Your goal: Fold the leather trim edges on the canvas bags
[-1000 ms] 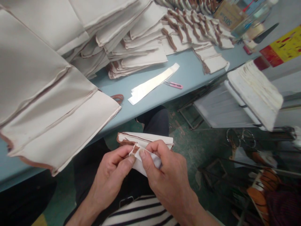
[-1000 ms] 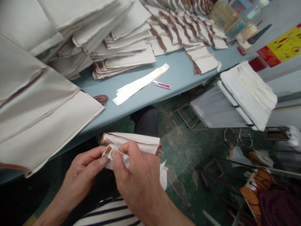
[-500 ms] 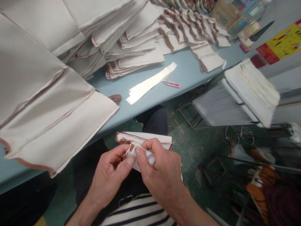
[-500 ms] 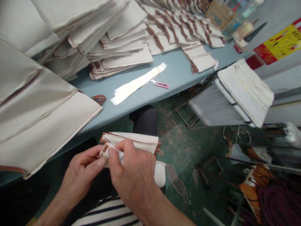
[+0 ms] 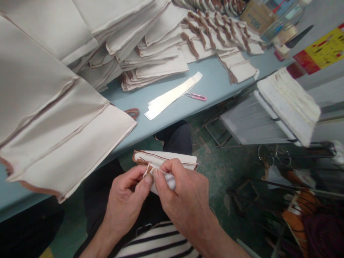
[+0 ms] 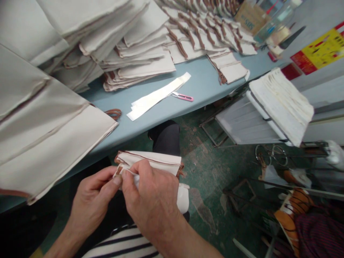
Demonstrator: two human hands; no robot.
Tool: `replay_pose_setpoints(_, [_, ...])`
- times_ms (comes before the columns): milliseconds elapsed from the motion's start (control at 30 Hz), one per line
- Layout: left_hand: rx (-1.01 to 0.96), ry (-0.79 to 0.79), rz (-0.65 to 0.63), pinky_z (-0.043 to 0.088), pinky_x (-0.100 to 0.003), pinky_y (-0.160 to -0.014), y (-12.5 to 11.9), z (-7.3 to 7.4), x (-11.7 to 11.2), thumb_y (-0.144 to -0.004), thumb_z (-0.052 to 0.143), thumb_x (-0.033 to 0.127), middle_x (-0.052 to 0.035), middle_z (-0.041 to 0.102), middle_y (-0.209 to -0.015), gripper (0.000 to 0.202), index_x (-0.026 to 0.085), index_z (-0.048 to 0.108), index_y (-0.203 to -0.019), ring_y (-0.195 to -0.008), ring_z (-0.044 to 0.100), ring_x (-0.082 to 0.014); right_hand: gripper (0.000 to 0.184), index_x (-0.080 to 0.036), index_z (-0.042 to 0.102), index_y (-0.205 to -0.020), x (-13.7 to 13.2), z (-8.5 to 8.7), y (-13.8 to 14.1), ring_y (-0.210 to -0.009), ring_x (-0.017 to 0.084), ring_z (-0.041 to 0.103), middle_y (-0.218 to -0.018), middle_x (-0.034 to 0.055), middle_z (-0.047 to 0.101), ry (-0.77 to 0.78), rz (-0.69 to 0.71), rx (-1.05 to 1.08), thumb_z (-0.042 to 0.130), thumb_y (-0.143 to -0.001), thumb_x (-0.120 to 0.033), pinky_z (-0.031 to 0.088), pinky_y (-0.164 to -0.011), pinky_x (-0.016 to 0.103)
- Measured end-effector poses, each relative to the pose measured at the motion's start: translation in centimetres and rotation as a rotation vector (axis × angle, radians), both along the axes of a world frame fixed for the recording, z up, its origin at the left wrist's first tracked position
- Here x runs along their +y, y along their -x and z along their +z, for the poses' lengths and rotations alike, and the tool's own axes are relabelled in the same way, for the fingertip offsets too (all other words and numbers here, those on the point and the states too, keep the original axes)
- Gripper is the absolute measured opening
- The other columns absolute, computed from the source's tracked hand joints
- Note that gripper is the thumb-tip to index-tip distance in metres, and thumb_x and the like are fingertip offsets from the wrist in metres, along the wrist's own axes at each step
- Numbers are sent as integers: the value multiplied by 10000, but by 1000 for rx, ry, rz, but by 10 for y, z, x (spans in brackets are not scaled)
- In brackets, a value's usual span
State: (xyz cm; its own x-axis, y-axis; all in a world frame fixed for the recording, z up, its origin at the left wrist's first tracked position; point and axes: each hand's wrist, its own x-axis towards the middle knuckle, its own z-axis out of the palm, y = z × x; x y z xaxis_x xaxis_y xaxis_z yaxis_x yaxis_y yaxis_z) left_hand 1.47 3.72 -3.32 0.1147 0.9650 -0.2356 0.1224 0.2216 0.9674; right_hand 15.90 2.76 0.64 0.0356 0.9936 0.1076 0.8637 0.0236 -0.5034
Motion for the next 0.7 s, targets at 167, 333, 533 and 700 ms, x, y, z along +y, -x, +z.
replay_pose_setpoints(167, [30, 4, 35, 506, -209, -512, 2, 0, -1, -849, 667, 313, 4, 764, -634, 219, 182, 830, -782, -536, 634, -154, 157, -228, 684, -790, 2, -1, -1, -559, 187, 708, -631, -3, 741, -6, 17, -36, 685, -946, -244, 350, -590, 302])
replay_pose_setpoints(333, [59, 17, 69, 471, -208, -480, 4, -1, -4, -833, 672, 315, 9, 735, -597, 218, 195, 824, -733, -512, 593, -150, 135, -226, 679, -791, 7, -2, -4, -636, 175, 707, -673, -12, 728, 83, 19, 98, 715, -910, -278, 355, -628, 285])
replay_pose_setpoints(533, [77, -16, 74, 467, -203, -488, 7, 0, -7, -843, 660, 293, 21, 707, -584, 228, 202, 814, -702, -510, 583, -142, 212, -237, 595, -734, 13, -1, -5, -566, 141, 582, -612, -55, 616, 316, -15, 277, 670, -887, -362, 338, -634, 277])
replay_pose_setpoints(700, [104, -17, 37, 458, -214, -497, 9, -1, -9, -865, 651, 299, 21, 701, -595, 229, 201, 801, -723, -513, 587, -146, 276, -236, 527, -700, 18, -1, -7, -589, 129, 537, -617, -64, 568, 413, -1, 416, 664, -889, -384, 338, -625, 266])
